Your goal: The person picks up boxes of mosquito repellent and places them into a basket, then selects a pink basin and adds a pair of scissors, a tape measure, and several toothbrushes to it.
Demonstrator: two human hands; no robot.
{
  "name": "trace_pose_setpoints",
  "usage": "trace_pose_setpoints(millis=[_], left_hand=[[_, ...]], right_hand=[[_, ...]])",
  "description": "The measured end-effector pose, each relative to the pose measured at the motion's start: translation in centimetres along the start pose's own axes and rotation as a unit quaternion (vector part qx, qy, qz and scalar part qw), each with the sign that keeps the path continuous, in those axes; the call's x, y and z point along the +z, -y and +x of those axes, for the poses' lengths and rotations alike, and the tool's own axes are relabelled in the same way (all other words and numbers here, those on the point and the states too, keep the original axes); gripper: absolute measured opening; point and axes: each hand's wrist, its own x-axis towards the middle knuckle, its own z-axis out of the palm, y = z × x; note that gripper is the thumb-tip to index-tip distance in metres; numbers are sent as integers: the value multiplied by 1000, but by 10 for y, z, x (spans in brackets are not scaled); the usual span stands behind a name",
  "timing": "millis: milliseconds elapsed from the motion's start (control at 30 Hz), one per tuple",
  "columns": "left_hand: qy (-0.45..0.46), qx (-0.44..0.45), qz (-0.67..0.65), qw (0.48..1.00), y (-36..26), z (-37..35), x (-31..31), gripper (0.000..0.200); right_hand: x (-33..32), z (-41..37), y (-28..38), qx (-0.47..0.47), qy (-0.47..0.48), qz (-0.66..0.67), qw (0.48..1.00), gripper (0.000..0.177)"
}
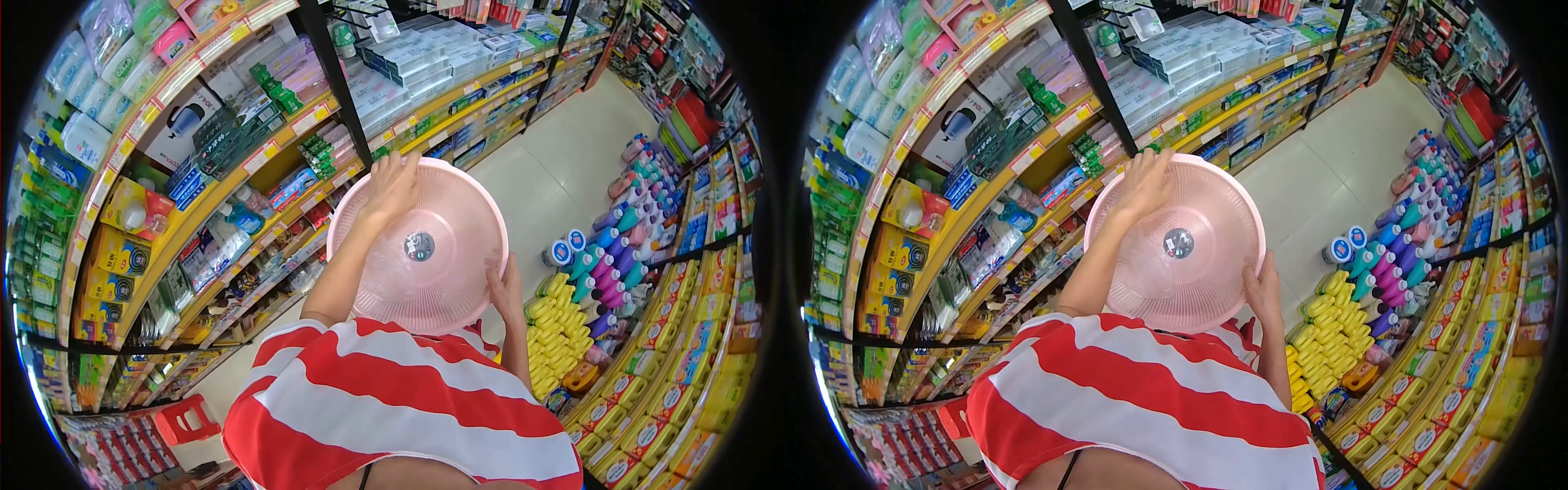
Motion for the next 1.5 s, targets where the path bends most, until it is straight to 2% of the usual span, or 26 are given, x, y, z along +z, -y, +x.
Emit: trace_pose_setpoints(millis=[100, 200, 300, 400, 500, 633, 700, 833, 900, 1000, 1100, 1200, 1300, 1400, 1500], left_hand=[[-2, 4, -1, 1000, -2, 15, 12, 38], [6, 2, -11, 1000, -9, 34, 29, 40], [28, 8, -11, 1000, -21, 64, 48, 45], [30, 28, -17, 999, -34, 106, 66, 47], [27, 44, -34, 998, -48, 154, 86, 46], [-22, 76, -29, 996, -55, 212, 105, 46], [-18, 73, -36, 997, -55, 236, 110, 47], [-11, 70, -32, 997, -54, 274, 121, 48], [-7, 63, -33, 997, -51, 287, 131, 48], [-3, 55, -23, 998, -50, 304, 138, 47], [-7, 39, -11, 999, -51, 318, 148, 47], [-2, 7, -3, 1000, -55, 331, 153, 47], [-16, -18, 4, 1000, -63, 345, 161, 45], [-35, -57, 8, 998, -79, 356, 173, 43], [-43, -101, 7, 994, -103, 374, 185, 43]], right_hand=[[0, 17, -14, -52, -27, 72, 996, 25], [-21, 30, -9, 63, 12, 67, 996, 30], [-36, 52, -22, 83, -6, 66, 994, 31], [-54, 78, -20, 68, -37, 75, 994, 31], [-75, 116, -33, 16, -68, -4, 998, 28], [-96, 172, -41, 31, -86, 8, 996, 32], [-105, 193, -21, 41, -70, 7, 997, 36], [-114, 234, -23, 55, -69, 36, 995, 33], [-117, 249, -27, 96, -57, 32, 993, 32], [-122, 272, -39, 22, -72, 22, 997, 28], [-132, 297, -47, 5, -45, 4, 999, 30], [-146, 322, -49, 53, -9, 27, 998, 30], [-163, 355, -62, 11, 2, 31, 999, 30], [-198, 387, -50, 28, 55, 7, 998, 31], [-231, 423, -70, -53, 77, -23, 995, 35]])
